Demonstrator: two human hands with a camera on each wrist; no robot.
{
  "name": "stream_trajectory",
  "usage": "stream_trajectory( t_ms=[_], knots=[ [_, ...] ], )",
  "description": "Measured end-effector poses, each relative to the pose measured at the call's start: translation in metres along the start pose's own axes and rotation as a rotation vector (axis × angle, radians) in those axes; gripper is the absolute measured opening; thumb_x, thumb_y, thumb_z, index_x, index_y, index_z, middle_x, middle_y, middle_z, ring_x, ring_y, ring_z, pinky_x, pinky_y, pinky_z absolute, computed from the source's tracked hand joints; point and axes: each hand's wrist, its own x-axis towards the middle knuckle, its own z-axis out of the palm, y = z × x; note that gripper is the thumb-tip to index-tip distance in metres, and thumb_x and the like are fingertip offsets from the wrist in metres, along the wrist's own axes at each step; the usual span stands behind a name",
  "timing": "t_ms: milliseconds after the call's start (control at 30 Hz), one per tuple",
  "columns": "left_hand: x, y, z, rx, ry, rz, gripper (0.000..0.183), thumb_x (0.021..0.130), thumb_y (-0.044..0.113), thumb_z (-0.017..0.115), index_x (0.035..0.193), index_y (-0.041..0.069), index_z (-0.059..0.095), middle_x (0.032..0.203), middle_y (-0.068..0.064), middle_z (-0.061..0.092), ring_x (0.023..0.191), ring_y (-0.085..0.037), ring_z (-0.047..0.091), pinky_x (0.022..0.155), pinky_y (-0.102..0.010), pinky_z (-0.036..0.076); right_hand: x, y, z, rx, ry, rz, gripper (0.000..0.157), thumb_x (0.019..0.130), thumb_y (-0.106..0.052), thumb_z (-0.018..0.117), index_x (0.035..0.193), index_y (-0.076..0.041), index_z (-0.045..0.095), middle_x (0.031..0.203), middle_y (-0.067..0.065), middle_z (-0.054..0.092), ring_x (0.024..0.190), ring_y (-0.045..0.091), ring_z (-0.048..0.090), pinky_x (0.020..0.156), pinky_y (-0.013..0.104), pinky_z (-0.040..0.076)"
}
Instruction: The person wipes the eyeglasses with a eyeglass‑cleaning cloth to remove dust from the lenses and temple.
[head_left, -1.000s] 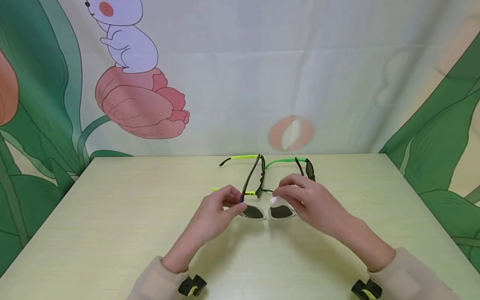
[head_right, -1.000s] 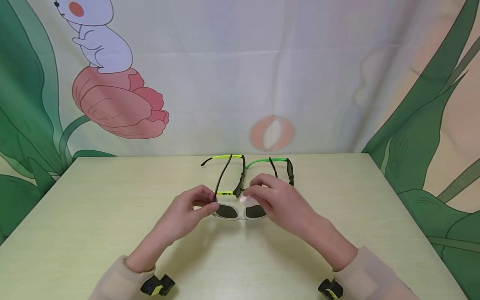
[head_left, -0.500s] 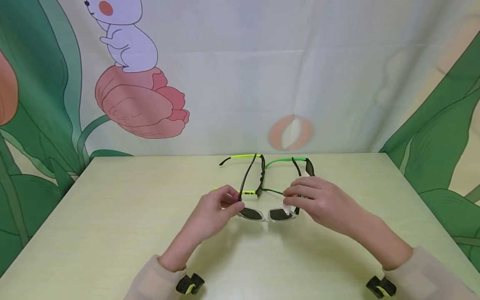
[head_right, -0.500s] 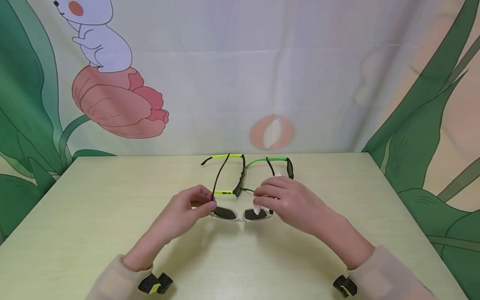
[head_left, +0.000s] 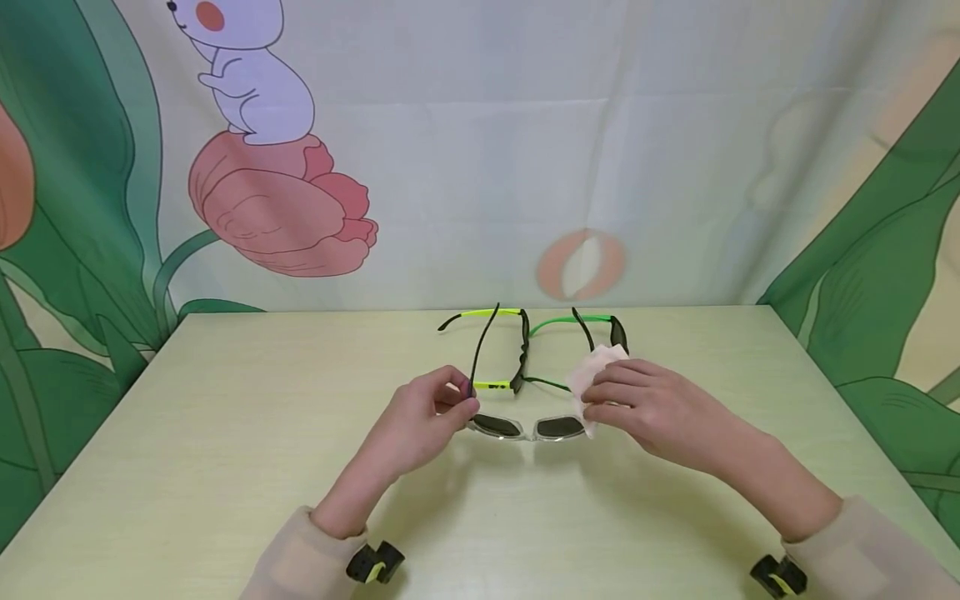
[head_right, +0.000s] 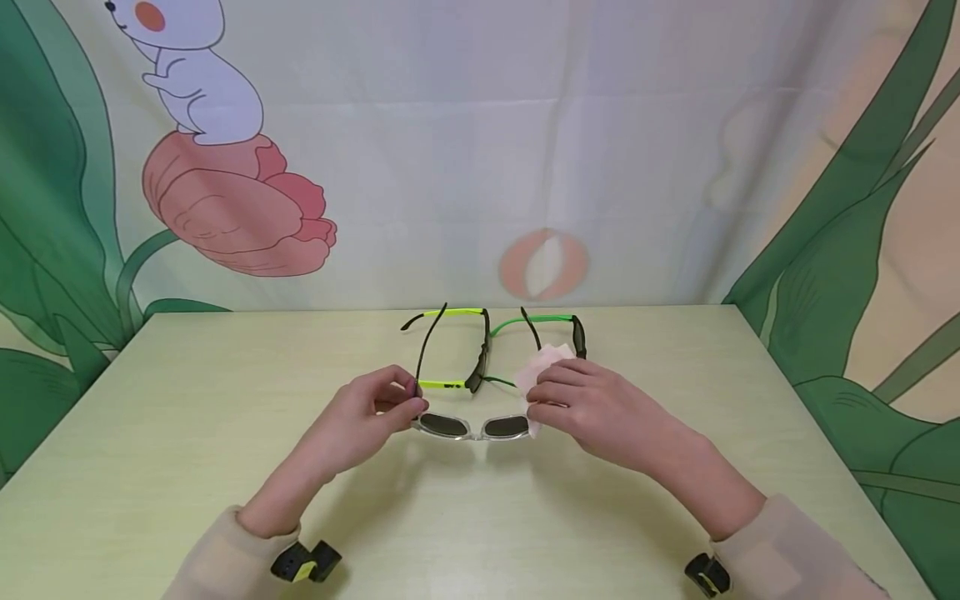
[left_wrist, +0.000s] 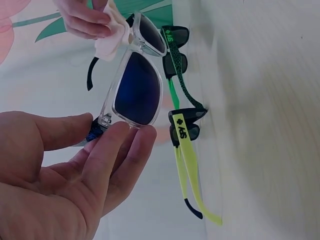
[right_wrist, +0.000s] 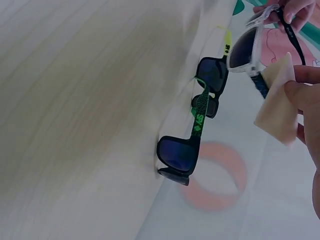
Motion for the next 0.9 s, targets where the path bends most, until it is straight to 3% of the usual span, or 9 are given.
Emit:
stream_trajectory(
  t_ms=[167,300,400,433,533,600,733,833,900],
  knots=[
    [0.000,0.001,-0.002,0.009,-0.013,-0.026,0.007,0.099,0.013,0.069,0.097,0.012,0.062,0.088,-0.001,0.072,0.085,-0.025,0.070,0.072,-0.036,0.052,-0.005,0.001,0.003,0.002,-0.007,-0.002,0.045,0.067,0.011,0.087,0.105,-0.009,0.075,0.112,0.005,0.075,0.109,0.025,0.068,0.101,0.044,0.052],
    [0.000,0.002,-0.004,0.025,-0.028,-0.036,0.008,0.099,0.012,0.068,0.096,0.011,0.061,0.088,-0.002,0.073,0.085,-0.024,0.071,0.071,-0.035,0.051,-0.008,0.002,0.007,0.025,-0.020,-0.017,0.042,0.071,0.011,0.083,0.107,-0.008,0.075,0.119,0.008,0.073,0.115,0.025,0.067,0.106,0.045,0.048],
    [0.001,0.002,-0.005,0.039,-0.039,-0.030,0.007,0.099,0.011,0.067,0.096,0.010,0.061,0.090,-0.002,0.074,0.083,-0.021,0.071,0.070,-0.034,0.051,-0.009,0.002,0.010,0.051,-0.014,-0.033,0.019,0.093,0.002,0.066,0.108,-0.007,0.074,0.122,0.010,0.072,0.118,0.026,0.065,0.109,0.047,0.046],
    [0.001,0.002,-0.006,0.044,-0.043,-0.027,0.007,0.099,0.010,0.067,0.096,0.010,0.061,0.090,-0.002,0.074,0.083,-0.021,0.071,0.069,-0.034,0.050,-0.009,0.002,0.011,0.060,-0.009,-0.041,0.019,0.099,-0.002,0.057,0.108,-0.006,0.073,0.122,0.011,0.071,0.118,0.027,0.065,0.109,0.048,0.046],
    [0.000,0.003,-0.007,0.056,-0.054,-0.025,0.006,0.099,0.009,0.066,0.096,0.009,0.060,0.091,-0.002,0.074,0.082,-0.020,0.071,0.068,-0.033,0.050,-0.009,0.001,0.014,0.058,0.008,-0.062,0.042,0.108,-0.016,0.032,0.107,-0.005,0.073,0.120,0.011,0.071,0.117,0.028,0.065,0.110,0.049,0.045],
    [0.000,0.004,-0.007,0.063,-0.059,-0.026,0.006,0.099,0.008,0.065,0.096,0.009,0.060,0.092,-0.002,0.074,0.083,-0.020,0.070,0.067,-0.033,0.050,-0.008,0.000,0.014,0.043,0.011,-0.073,0.046,0.110,-0.017,0.028,0.105,-0.005,0.073,0.118,0.011,0.071,0.115,0.027,0.066,0.111,0.049,0.044],
    [0.001,0.004,-0.007,0.078,-0.068,-0.024,0.008,0.099,0.007,0.065,0.095,0.009,0.059,0.093,-0.003,0.075,0.084,-0.021,0.070,0.067,-0.033,0.049,-0.005,-0.001,0.015,-0.009,-0.014,-0.092,0.023,0.100,0.004,0.052,0.106,-0.004,0.072,0.114,0.009,0.071,0.112,0.026,0.066,0.113,0.045,0.041],
    [0.002,0.004,-0.008,0.080,-0.080,-0.024,0.008,0.099,0.007,0.065,0.095,0.009,0.059,0.094,-0.003,0.075,0.084,-0.022,0.070,0.067,-0.033,0.049,-0.002,-0.002,0.014,-0.054,-0.039,-0.113,0.035,0.077,0.015,0.070,0.107,-0.004,0.072,0.112,0.008,0.069,0.111,0.025,0.064,0.115,0.044,0.040],
    [0.002,0.003,-0.008,0.076,-0.088,-0.026,0.008,0.099,0.008,0.066,0.095,0.009,0.059,0.094,-0.003,0.075,0.085,-0.021,0.070,0.067,-0.033,0.049,-0.001,-0.002,0.014,-0.086,-0.052,-0.130,0.043,0.071,0.017,0.075,0.107,-0.004,0.072,0.111,0.008,0.067,0.110,0.025,0.062,0.115,0.044,0.040]
  ],
)
